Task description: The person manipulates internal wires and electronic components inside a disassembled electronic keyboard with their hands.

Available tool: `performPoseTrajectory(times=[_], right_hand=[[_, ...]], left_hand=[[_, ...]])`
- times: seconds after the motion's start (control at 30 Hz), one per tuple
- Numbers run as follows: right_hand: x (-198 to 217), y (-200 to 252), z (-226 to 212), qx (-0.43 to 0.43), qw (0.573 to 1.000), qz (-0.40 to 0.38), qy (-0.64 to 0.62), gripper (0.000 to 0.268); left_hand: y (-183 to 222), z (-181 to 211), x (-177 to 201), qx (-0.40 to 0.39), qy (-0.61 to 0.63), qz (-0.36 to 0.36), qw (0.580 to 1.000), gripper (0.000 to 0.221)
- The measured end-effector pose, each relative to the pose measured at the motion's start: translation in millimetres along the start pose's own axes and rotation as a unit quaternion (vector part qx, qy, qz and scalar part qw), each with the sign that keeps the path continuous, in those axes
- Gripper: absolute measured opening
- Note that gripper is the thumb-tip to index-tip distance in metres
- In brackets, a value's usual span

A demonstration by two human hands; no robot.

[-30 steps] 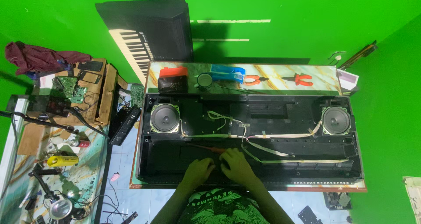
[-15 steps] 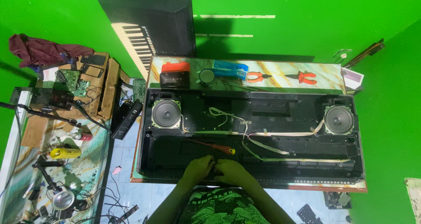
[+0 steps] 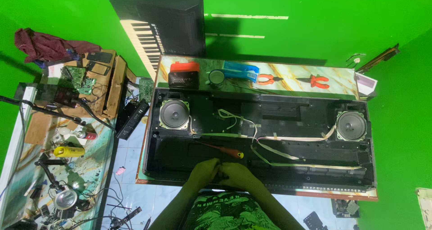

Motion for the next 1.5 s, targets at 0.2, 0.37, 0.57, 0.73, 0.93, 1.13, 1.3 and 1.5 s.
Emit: performPoseTrajectory(times=[0.2, 0.37, 0.57, 0.73, 0.93, 1.13, 1.3, 1.5], right_hand=[[1, -3, -9, 0.015, 0.999, 0.049, -0.010, 0.025], [1, -16, -11, -0.026, 0.997, 0.063, -0.037, 0.023], [5, -28, -29, 0.002, 0.990, 0.109, -0.092, 0.019], [8, -43, -46, -0.011, 0.985, 0.130, -0.116, 0.017], [19, -57, -74, -0.046, 0.978, 0.136, -0.154, 0.021], [29, -83, -94, -0.011, 0.964, 0.170, -0.203, 0.025], [29, -109, -98, 0.056, 0.956, 0.223, -0.182, 0.025], [20, -140, -86, 0.062, 0.958, 0.266, -0.084, 0.026]], left_hand=[[6, -5, 5, -0.055, -0.052, 0.030, 0.997, 0.021], [10, -8, 20, 0.010, 0.012, 0.049, 0.999, 0.017], [15, -10, 49, 0.036, 0.054, 0.104, 0.992, 0.020], [21, -27, 60, 0.061, 0.071, 0.122, 0.988, 0.021], [21, -43, 81, 0.052, 0.155, 0.196, 0.967, 0.019], [19, -57, 112, 0.081, 0.228, 0.215, 0.946, 0.019], [11, -65, 136, 0.045, 0.239, 0.253, 0.936, 0.017], [0, -72, 159, 0.068, 0.220, 0.250, 0.940, 0.019]])
Point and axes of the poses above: each hand's wrist, its own y-axis away from the middle knuckle, its own x-axis out of the back of the hand, z = x × y, the point moved 4 cm from there along -y, towards the middle knuckle, and after that the axes turned 15 degrees about -x, right-handed, at the moved point
